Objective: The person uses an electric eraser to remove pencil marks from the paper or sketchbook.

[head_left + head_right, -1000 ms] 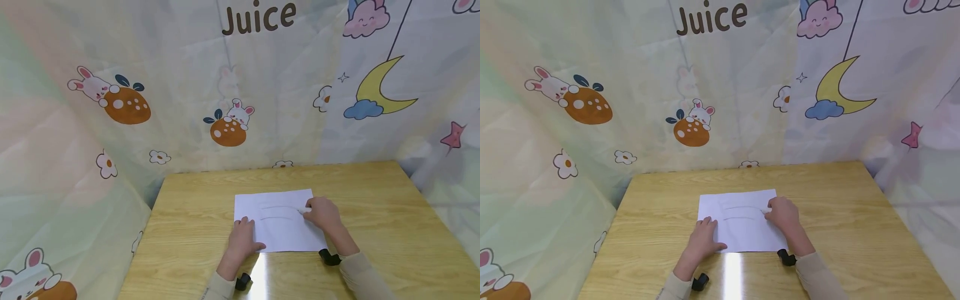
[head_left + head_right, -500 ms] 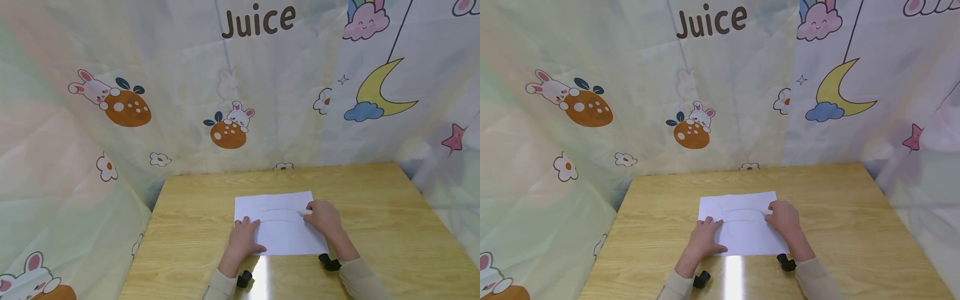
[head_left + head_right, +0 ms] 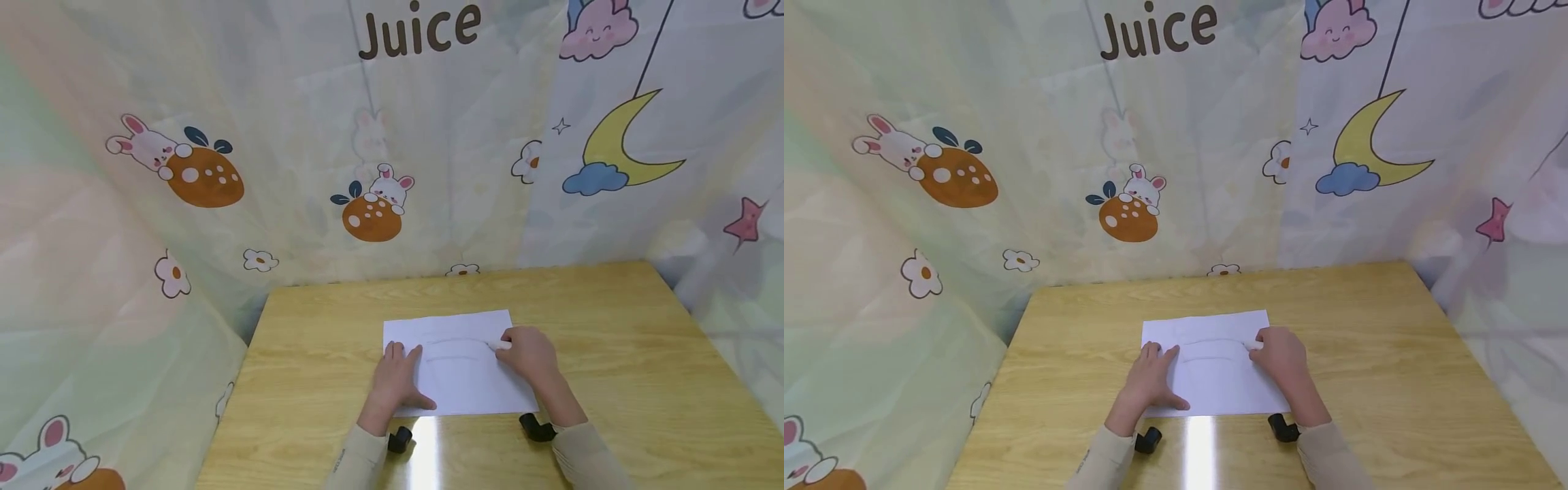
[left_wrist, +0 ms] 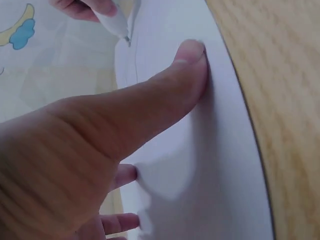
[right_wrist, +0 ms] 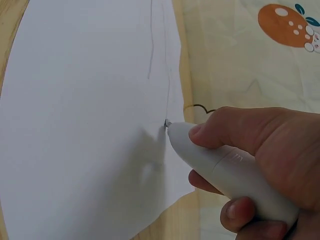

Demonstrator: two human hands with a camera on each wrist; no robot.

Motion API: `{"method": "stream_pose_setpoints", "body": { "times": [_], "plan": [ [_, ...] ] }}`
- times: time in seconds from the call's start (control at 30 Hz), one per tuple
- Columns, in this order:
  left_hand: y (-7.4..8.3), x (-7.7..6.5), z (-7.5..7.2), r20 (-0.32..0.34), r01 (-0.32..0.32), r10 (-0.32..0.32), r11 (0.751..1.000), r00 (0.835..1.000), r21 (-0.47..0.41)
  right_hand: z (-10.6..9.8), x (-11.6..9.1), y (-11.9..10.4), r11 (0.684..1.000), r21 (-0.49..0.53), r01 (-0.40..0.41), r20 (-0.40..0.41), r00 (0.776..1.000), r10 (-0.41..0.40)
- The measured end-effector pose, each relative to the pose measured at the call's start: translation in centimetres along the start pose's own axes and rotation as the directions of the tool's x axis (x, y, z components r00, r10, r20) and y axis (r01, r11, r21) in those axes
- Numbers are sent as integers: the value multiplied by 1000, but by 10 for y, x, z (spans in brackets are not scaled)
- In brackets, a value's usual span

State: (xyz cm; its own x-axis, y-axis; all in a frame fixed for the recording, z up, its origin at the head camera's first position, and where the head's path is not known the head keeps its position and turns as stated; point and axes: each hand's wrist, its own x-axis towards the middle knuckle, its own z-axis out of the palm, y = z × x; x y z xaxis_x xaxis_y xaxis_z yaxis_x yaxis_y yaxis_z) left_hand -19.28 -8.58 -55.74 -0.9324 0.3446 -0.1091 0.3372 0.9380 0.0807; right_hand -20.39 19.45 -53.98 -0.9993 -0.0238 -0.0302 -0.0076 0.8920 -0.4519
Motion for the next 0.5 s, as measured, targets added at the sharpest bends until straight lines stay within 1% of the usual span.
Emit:
{"method": "stream_pose_setpoints", "body": {
  "times": [0.1, 0.17, 0.27, 0.33, 0.5],
  "plan": [
    [-1, 3, 1, 76, 6, 1, 995, 997, -95, 1, -2, 2, 1000, -4, -13, 21, 1000, 13],
    [-2, 6, 1, 107, 16, -3, 993, 994, -120, 1, -3, 2, 1000, 2, -20, 21, 1000, 20],
    [-3, 10, 1, 108, 23, -12, 994, 994, -104, 1, -1, 1, 1000, -1, -8, -1, 1000, 8],
    [-3, 13, 0, 102, 27, -19, 997, 995, -73, 0, 2, 0, 1000, -4, 4, -6, 1000, -4],
    [-5, 18, -4, 108, 40, -36, 999, 994, -36, -3, 5, -2, 1000, -18, -16, 21, 1000, 16]
  ]
}}
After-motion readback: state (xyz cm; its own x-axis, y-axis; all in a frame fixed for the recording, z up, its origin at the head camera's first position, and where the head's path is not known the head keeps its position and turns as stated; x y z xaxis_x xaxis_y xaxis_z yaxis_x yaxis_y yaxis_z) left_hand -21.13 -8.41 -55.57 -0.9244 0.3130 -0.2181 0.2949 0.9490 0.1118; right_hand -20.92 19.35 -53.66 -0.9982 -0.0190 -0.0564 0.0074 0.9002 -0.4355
